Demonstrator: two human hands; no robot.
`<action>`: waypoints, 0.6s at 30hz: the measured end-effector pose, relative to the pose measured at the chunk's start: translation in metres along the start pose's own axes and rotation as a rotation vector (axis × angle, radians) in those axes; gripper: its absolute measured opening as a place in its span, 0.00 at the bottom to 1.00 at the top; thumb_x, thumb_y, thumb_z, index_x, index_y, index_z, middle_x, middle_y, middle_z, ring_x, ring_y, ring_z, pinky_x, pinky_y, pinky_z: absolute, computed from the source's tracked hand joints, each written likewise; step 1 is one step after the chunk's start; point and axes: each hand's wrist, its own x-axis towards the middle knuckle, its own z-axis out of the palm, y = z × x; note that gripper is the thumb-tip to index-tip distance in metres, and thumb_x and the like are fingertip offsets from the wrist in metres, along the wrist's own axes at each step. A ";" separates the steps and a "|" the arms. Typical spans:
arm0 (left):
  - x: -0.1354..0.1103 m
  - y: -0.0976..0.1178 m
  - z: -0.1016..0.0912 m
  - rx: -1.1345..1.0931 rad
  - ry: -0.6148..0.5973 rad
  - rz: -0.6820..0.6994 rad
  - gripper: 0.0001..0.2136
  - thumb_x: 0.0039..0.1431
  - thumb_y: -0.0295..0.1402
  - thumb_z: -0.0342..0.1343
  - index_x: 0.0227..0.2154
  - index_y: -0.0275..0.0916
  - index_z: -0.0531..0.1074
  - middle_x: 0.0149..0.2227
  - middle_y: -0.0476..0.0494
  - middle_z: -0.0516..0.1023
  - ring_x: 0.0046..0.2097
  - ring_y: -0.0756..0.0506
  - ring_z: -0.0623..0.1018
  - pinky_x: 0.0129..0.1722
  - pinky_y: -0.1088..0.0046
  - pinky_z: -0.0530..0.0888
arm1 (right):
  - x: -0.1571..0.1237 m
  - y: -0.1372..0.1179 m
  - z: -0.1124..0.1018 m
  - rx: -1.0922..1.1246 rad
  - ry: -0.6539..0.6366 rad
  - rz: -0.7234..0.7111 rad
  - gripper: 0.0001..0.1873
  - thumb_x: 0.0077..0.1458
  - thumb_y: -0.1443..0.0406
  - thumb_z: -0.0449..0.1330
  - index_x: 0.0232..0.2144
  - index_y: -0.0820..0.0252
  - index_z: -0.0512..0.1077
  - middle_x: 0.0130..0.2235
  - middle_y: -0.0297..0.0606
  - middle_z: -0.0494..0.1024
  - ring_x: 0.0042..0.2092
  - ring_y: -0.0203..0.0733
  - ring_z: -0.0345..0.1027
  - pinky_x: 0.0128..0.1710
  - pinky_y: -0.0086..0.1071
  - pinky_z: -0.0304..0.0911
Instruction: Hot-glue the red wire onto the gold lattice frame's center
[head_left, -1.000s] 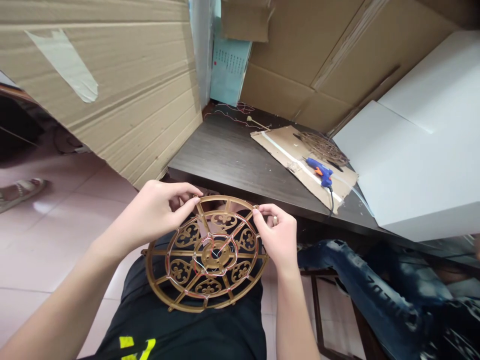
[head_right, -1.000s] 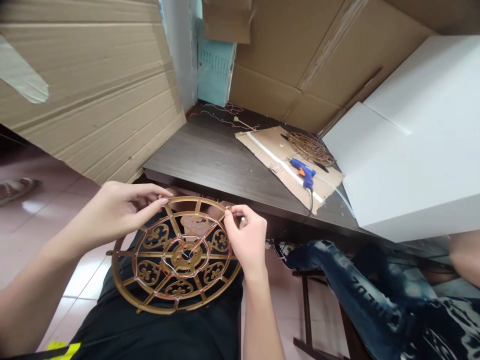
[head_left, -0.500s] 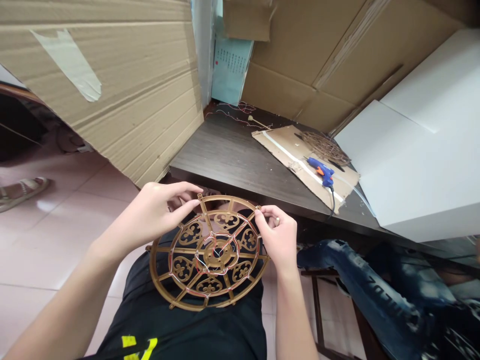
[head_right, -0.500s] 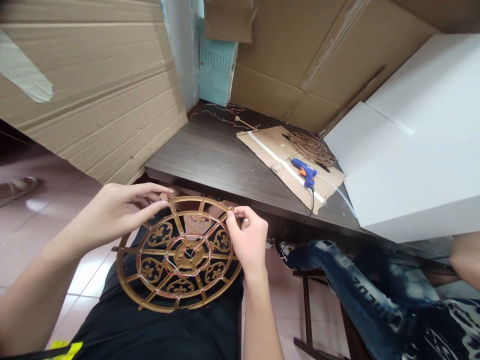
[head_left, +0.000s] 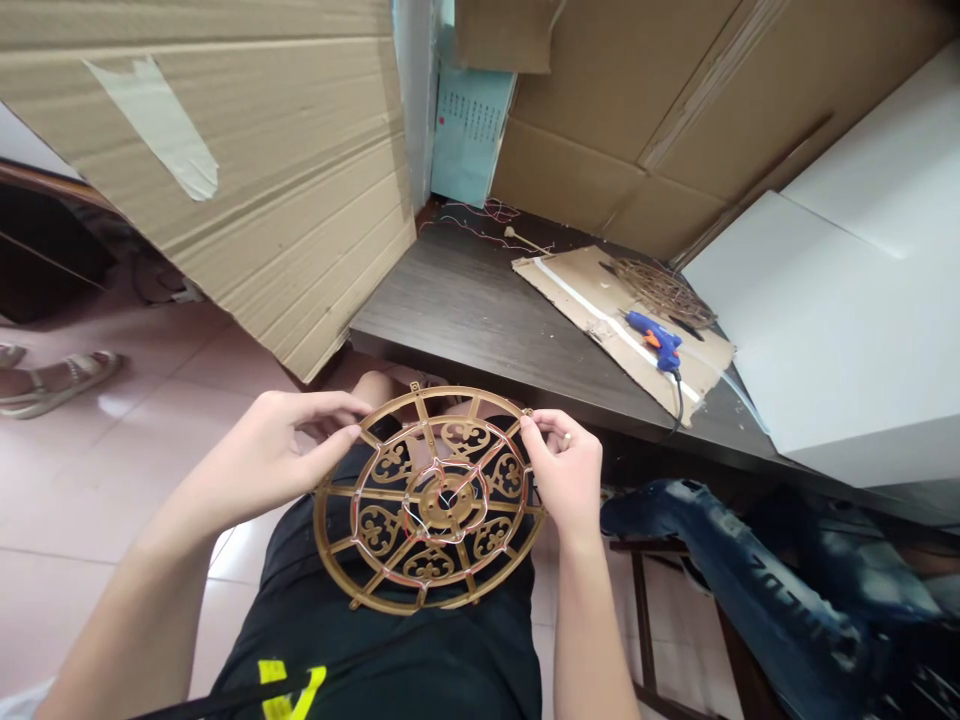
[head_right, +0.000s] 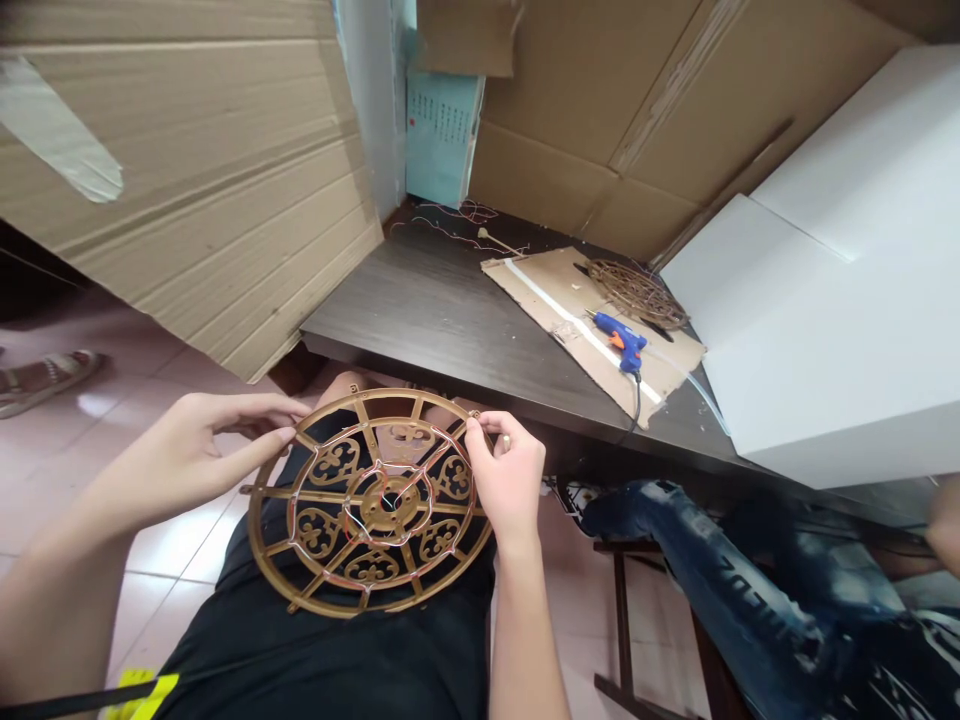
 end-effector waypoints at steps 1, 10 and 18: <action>-0.001 -0.001 -0.001 -0.009 -0.004 0.001 0.19 0.65 0.50 0.62 0.47 0.45 0.88 0.40 0.45 0.90 0.40 0.41 0.87 0.36 0.71 0.82 | 0.000 0.001 0.000 0.000 0.001 0.001 0.19 0.58 0.50 0.69 0.34 0.61 0.83 0.31 0.39 0.83 0.26 0.33 0.50 0.25 0.31 0.49; -0.029 -0.031 0.012 -0.103 0.016 -0.016 0.17 0.67 0.47 0.62 0.51 0.42 0.83 0.40 0.43 0.90 0.39 0.41 0.88 0.42 0.69 0.85 | 0.001 0.012 -0.004 0.026 0.001 0.027 0.20 0.59 0.49 0.70 0.35 0.61 0.83 0.34 0.43 0.85 0.28 0.36 0.62 0.26 0.31 0.56; -0.036 -0.033 0.017 -0.096 0.007 -0.020 0.15 0.67 0.48 0.65 0.45 0.42 0.84 0.37 0.44 0.89 0.35 0.44 0.85 0.39 0.71 0.83 | 0.009 0.029 -0.015 0.024 -0.050 0.043 0.19 0.58 0.50 0.72 0.35 0.61 0.84 0.34 0.44 0.85 0.30 0.40 0.69 0.28 0.32 0.63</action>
